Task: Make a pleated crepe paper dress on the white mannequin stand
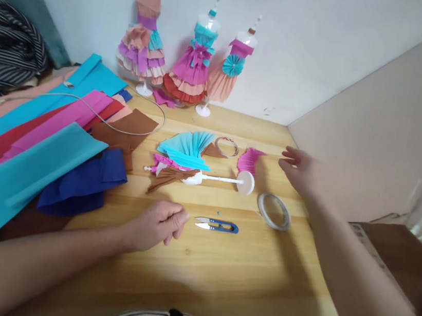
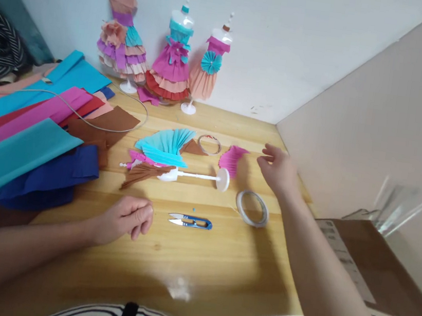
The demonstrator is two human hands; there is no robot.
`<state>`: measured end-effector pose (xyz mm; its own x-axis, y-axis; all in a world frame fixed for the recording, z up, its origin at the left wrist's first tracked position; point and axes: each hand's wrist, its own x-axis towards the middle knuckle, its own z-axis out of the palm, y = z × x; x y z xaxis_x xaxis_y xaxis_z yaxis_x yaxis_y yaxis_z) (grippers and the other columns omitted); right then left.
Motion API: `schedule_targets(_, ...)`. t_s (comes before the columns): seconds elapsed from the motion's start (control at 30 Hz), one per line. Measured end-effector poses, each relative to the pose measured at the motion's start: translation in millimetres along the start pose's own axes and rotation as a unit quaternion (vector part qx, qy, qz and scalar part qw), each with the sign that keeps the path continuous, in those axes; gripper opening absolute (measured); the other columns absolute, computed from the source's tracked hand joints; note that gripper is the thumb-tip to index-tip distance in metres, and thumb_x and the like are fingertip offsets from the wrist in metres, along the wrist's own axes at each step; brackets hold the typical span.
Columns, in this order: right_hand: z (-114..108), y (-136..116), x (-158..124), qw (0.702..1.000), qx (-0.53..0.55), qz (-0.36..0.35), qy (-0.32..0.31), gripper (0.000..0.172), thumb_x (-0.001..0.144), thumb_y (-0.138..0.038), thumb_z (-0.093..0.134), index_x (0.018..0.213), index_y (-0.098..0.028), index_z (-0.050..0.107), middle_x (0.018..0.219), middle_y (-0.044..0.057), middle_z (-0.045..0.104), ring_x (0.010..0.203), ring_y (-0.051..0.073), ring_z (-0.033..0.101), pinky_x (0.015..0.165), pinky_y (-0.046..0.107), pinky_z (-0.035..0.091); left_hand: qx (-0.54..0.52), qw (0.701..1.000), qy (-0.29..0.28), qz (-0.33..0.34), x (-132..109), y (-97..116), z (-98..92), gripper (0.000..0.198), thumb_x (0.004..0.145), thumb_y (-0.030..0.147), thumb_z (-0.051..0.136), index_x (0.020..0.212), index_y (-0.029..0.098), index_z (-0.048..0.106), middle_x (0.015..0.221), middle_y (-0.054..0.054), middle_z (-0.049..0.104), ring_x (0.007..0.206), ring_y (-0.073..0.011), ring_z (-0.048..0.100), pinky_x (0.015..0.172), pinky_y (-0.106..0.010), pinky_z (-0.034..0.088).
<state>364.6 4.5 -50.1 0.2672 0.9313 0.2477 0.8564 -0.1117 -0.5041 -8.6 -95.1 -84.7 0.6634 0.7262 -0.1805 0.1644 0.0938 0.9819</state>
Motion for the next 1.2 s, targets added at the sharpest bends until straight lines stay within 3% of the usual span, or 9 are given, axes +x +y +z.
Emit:
schedule_targets(0.07, -7, -6, -26, 1.000, -0.016, -0.014, -0.013, 0.029, 0.078, -0.022, 0.059, 0.105, -0.013, 0.067, 0.097, 0.014, 0.072, 0.077, 0.019, 0.064, 0.070, 0.032, 0.050, -0.003, 1.000, -0.004, 0.002, 0, 1, -0.1, 0.050, 0.088, 0.055, 0.037, 0.059, 0.016, 0.047, 0.052, 0.003, 0.048, 0.042, -0.0066, 0.046, 0.044, -0.018, 0.033)
schedule_targets(0.2, -16, -18, -86, 0.987, -0.050, -0.083, -0.130, 0.017, 0.074, -0.034, 0.063, 0.078, -0.020, 0.072, 0.075, 0.004, 0.070, 0.059, 0.016, 0.059, 0.060, 0.030, 0.048, -0.001, 1.000, -0.006, -0.002, 0, 4, -0.2, 0.051, 0.088, 0.057, 0.036, 0.060, 0.016, 0.047, 0.051, 0.003, 0.047, 0.042, -0.0068, 0.045, 0.044, -0.018, 0.033)
schedule_targets(0.33, -15, -8, -127, 0.988, -0.090, -0.103, -0.073, 0.025, 0.082, -0.040, 0.054, 0.082, -0.020, 0.069, 0.082, 0.007, 0.070, 0.061, 0.018, 0.061, 0.060, 0.032, 0.049, -0.007, 1.000, -0.026, 0.000, -1, 6, -2.3, 0.053, 0.086, 0.061, 0.036, 0.061, 0.016, 0.047, 0.054, 0.002, 0.047, 0.045, -0.0072, 0.045, 0.046, -0.019, 0.034)
schedule_targets(0.47, -11, 13, -144, 0.987, -0.095, -0.118, -0.055, 0.022, 0.081, -0.036, 0.054, 0.086, -0.021, 0.069, 0.091, 0.009, 0.071, 0.083, 0.025, 0.066, 0.072, 0.037, 0.052, 0.038, 0.998, -0.048, 0.029, 0, 9, -1.8, 0.047, 0.088, 0.055, 0.036, 0.061, 0.017, 0.044, 0.056, 0.002, 0.047, 0.047, -0.0081, 0.045, 0.047, -0.020, 0.033)
schedule_targets(0.63, -10, 25, -150, 0.988, -0.096, -0.106, -0.055, 0.019, 0.081, -0.035, 0.052, 0.075, -0.021, 0.064, 0.077, 0.009, 0.068, 0.071, 0.025, 0.063, 0.066, 0.038, 0.050, 0.272, 0.948, -0.042, 0.158, -5, 12, 11.8, 0.034, 0.091, 0.032, 0.042, 0.060, 0.017, 0.046, 0.056, 0.001, 0.050, 0.053, -0.0102, 0.042, 0.052, -0.024, 0.027)
schedule_targets(0.83, -15, 20, -162, 0.996, -0.072, -0.021, -0.043, 0.020, 0.079, -0.040, 0.051, 0.076, -0.021, 0.059, 0.071, 0.007, 0.067, 0.060, 0.023, 0.061, 0.055, 0.035, 0.047, 0.341, 0.921, -0.074, 0.172, -11, 12, 24.0, 0.024, 0.093, 0.023, 0.041, 0.079, 0.016, 0.059, 0.075, -0.005, 0.067, 0.064, -0.0152, 0.058, 0.059, -0.026, 0.034)
schedule_targets(0.93, -21, 9, -176, 0.999, -0.030, 0.011, 0.005, 0.021, 0.082, -0.041, 0.050, 0.082, -0.022, 0.057, 0.072, 0.006, 0.065, 0.063, 0.022, 0.061, 0.057, 0.033, 0.047, 0.314, 0.935, -0.050, 0.155, -10, 11, 24.3, 0.024, 0.092, 0.021, 0.040, 0.082, 0.015, 0.062, 0.077, -0.006, 0.068, 0.068, -0.0161, 0.060, 0.062, -0.026, 0.037)
schedule_targets(1.03, -28, -13, -194, 0.998, 0.042, -0.027, 0.030, 0.017, 0.087, -0.039, 0.050, 0.089, -0.023, 0.056, 0.079, 0.006, 0.064, 0.074, 0.022, 0.062, 0.066, 0.033, 0.048, 0.204, 0.974, -0.002, 0.100, -6, 11, 24.0, 0.023, 0.090, 0.024, 0.042, 0.089, 0.014, 0.063, 0.075, -0.005, 0.066, 0.066, -0.0147, 0.060, 0.062, -0.024, 0.042)
schedule_targets(1.2, -23, -63, -207, 0.980, 0.103, -0.161, -0.047, 0.007, 0.091, -0.023, 0.046, 0.090, -0.023, 0.053, 0.085, 0.005, 0.060, 0.080, 0.019, 0.060, 0.073, 0.032, 0.047, -0.020, 0.997, 0.079, 0.012, 1, 12, 21.5, 0.033, 0.084, 0.036, 0.050, 0.105, 0.011, 0.058, 0.090, -0.008, 0.065, 0.054, -0.0090, 0.058, 0.049, -0.021, 0.044)
